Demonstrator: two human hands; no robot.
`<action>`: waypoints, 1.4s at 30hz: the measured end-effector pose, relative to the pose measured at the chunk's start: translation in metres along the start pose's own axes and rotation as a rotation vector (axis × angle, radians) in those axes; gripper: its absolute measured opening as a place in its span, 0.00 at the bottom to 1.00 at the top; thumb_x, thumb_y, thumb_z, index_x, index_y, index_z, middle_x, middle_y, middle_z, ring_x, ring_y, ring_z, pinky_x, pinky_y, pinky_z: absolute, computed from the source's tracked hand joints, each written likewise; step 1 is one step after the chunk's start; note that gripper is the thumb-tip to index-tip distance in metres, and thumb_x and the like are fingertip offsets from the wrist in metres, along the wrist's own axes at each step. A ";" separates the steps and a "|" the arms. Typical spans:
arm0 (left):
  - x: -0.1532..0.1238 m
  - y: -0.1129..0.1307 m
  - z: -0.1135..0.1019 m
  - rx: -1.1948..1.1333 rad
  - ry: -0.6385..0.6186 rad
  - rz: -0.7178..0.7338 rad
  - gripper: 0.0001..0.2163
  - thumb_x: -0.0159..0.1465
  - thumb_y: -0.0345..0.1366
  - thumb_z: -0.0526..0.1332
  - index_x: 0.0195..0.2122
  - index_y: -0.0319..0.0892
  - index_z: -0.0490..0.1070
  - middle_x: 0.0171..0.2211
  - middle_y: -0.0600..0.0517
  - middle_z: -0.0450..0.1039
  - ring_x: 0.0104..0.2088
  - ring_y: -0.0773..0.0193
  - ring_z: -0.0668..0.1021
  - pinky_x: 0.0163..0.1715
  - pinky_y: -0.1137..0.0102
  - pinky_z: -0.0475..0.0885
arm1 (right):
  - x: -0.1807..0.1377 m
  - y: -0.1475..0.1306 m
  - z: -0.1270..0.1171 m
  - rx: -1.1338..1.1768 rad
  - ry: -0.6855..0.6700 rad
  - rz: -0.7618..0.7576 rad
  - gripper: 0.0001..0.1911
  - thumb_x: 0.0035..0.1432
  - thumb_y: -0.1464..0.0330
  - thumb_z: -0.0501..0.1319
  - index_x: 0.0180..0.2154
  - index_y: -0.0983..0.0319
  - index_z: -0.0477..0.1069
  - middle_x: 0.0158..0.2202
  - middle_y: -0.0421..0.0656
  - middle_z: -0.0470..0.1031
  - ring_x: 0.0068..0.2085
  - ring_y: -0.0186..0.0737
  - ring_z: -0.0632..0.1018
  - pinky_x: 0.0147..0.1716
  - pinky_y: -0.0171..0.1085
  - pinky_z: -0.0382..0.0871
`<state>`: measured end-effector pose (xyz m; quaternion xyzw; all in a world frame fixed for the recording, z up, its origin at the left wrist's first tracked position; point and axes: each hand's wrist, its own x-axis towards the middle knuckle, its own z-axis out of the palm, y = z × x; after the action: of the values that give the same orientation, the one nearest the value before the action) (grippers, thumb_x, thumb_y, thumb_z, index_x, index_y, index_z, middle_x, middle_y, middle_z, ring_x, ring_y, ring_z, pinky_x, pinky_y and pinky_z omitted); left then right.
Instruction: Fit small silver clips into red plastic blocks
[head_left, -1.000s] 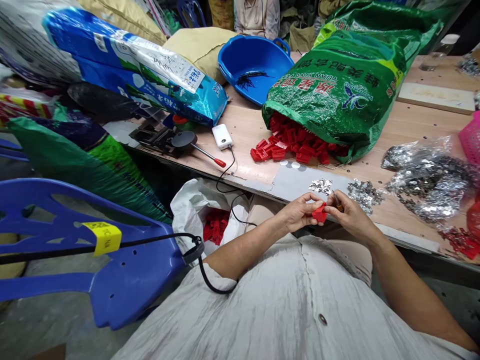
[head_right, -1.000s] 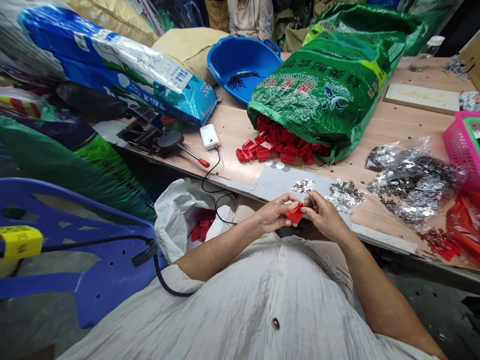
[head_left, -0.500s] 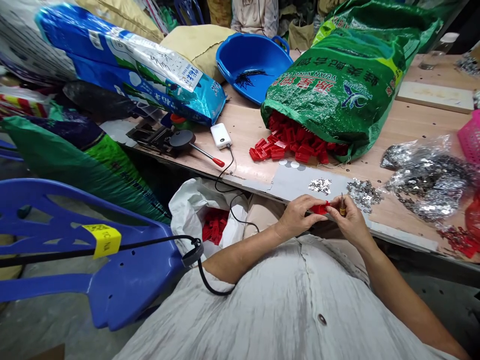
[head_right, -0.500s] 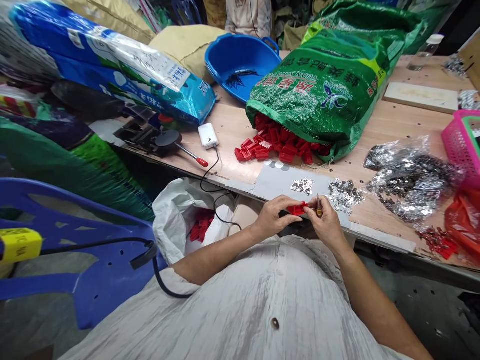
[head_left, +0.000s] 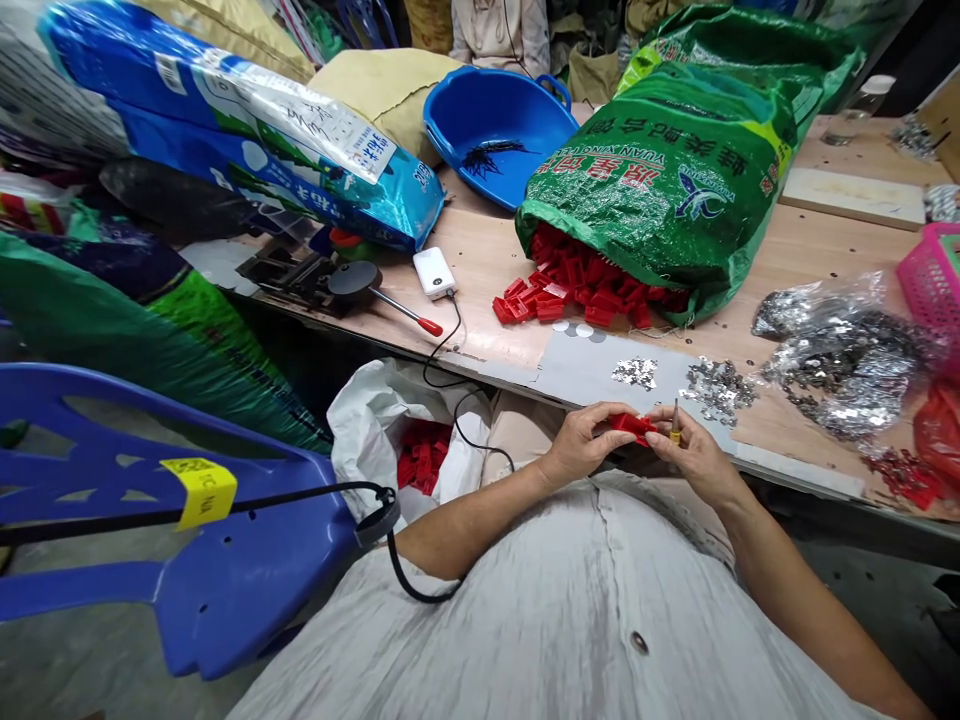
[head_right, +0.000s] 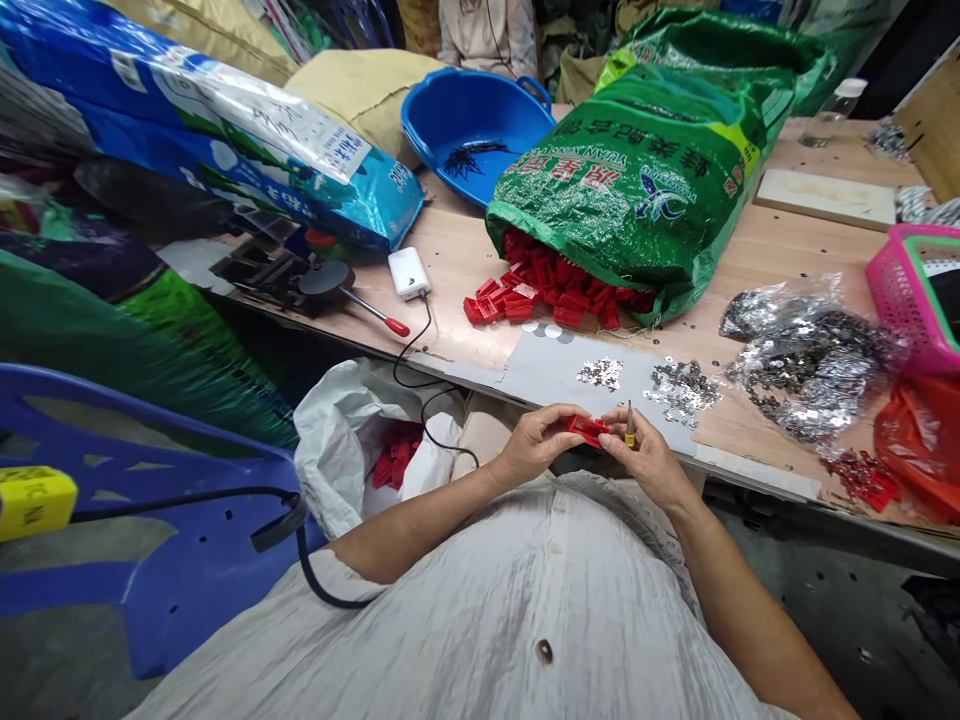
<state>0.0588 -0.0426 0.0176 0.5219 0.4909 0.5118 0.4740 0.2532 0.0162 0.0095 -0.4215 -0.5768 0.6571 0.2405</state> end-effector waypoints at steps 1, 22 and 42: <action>-0.001 -0.002 -0.001 -0.049 0.001 -0.029 0.14 0.60 0.42 0.67 0.45 0.41 0.77 0.41 0.47 0.79 0.41 0.62 0.78 0.46 0.70 0.71 | 0.000 0.001 -0.001 0.014 -0.010 0.007 0.25 0.52 0.51 0.68 0.44 0.58 0.66 0.38 0.43 0.76 0.33 0.37 0.75 0.29 0.35 0.65; 0.010 -0.007 -0.019 -0.735 0.026 -0.355 0.25 0.59 0.50 0.67 0.52 0.41 0.69 0.34 0.47 0.77 0.39 0.58 0.82 0.38 0.64 0.79 | 0.078 -0.023 -0.039 -1.130 0.269 -0.308 0.10 0.61 0.67 0.56 0.38 0.60 0.76 0.40 0.49 0.79 0.41 0.49 0.76 0.42 0.45 0.66; 0.025 -0.004 -0.014 -0.669 0.088 -0.318 0.28 0.51 0.43 0.74 0.52 0.40 0.70 0.35 0.51 0.75 0.37 0.62 0.81 0.34 0.68 0.78 | 0.083 -0.023 -0.032 -0.978 0.254 -0.347 0.08 0.61 0.67 0.55 0.40 0.59 0.70 0.36 0.47 0.79 0.37 0.46 0.77 0.37 0.42 0.66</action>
<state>0.0446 -0.0175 0.0161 0.2329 0.3912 0.5859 0.6704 0.2326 0.1055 0.0090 -0.4589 -0.8433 0.2059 0.1893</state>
